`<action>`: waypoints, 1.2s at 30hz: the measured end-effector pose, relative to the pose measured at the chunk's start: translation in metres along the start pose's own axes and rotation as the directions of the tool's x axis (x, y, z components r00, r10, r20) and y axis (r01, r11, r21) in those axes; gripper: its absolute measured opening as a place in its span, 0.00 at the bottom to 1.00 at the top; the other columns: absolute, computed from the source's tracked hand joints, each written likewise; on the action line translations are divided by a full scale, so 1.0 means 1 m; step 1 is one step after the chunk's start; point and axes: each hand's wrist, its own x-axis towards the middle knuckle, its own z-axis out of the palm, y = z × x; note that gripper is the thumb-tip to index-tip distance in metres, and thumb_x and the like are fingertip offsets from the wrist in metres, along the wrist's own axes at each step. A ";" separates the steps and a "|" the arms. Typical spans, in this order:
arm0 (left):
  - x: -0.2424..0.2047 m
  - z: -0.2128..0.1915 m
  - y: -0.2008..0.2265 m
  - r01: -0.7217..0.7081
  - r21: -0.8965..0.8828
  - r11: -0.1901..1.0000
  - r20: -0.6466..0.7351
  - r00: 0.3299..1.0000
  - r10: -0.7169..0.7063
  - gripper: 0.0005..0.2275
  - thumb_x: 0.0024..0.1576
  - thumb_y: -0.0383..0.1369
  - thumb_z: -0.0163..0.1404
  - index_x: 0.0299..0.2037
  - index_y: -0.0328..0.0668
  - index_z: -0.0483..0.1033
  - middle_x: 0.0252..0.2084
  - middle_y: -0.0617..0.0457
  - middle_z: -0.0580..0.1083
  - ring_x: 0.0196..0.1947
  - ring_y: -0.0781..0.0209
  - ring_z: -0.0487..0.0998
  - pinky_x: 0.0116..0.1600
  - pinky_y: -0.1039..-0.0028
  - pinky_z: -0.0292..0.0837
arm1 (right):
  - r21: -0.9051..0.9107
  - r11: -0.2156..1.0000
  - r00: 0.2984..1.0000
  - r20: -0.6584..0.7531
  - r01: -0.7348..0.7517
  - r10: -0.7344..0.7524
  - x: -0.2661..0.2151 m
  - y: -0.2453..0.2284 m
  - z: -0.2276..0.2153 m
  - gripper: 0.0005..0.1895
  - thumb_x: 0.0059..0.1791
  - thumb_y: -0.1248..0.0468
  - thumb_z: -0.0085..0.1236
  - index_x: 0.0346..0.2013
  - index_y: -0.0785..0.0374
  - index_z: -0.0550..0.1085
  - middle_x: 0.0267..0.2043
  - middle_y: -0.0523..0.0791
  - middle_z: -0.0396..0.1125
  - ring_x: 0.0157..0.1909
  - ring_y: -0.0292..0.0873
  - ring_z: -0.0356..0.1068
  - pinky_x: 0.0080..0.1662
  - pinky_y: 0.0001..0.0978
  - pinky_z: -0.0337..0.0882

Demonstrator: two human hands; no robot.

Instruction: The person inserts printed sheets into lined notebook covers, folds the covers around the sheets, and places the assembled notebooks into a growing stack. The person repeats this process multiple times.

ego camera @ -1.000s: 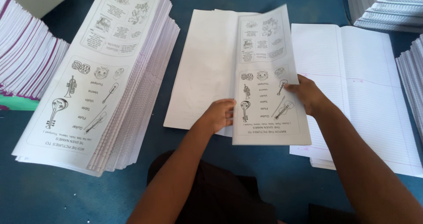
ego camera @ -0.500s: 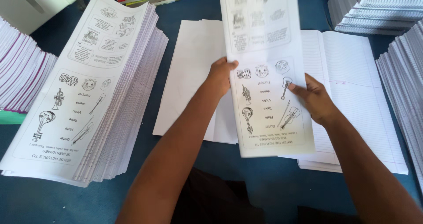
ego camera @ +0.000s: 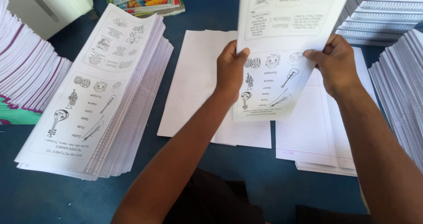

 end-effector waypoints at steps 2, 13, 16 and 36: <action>-0.008 0.004 0.004 -0.081 0.025 0.996 0.030 0.996 0.081 0.10 0.65 0.27 0.45 0.53 0.31 0.73 0.43 0.48 0.78 0.40 0.66 0.77 0.48 0.74 0.75 | -0.045 0.998 0.998 -0.015 0.053 -0.054 -0.001 -0.002 0.002 0.18 0.53 0.76 0.54 0.56 0.72 0.63 0.51 0.53 0.71 0.51 0.43 0.74 0.56 0.35 0.76; -0.029 -0.012 -0.014 -0.120 0.194 0.974 0.071 0.992 0.108 0.14 0.64 0.32 0.46 0.57 0.35 0.68 0.48 0.48 0.76 0.47 0.65 0.77 0.53 0.73 0.74 | -0.061 0.996 0.997 -0.036 0.069 -0.072 -0.020 0.007 0.014 0.26 0.48 0.79 0.50 0.61 0.72 0.59 0.56 0.55 0.68 0.58 0.45 0.71 0.61 0.35 0.70; -0.033 -0.023 -0.035 -0.195 0.124 0.973 0.072 0.980 0.187 0.13 0.64 0.30 0.47 0.56 0.33 0.67 0.49 0.49 0.74 0.49 0.66 0.75 0.55 0.73 0.73 | -0.019 0.997 0.997 -0.017 0.071 -0.071 -0.023 0.011 0.013 0.26 0.49 0.79 0.49 0.62 0.73 0.58 0.57 0.56 0.68 0.60 0.45 0.70 0.64 0.36 0.69; -0.051 -0.046 -0.069 -0.021 0.568 0.823 -0.147 0.981 0.126 0.09 0.63 0.30 0.51 0.47 0.33 0.80 0.24 0.51 0.70 0.24 0.67 0.64 0.31 0.72 0.63 | -0.369 0.926 0.997 0.031 0.079 -0.072 -0.028 0.034 0.004 0.13 0.56 0.71 0.51 0.54 0.74 0.67 0.46 0.53 0.72 0.47 0.42 0.72 0.51 0.37 0.72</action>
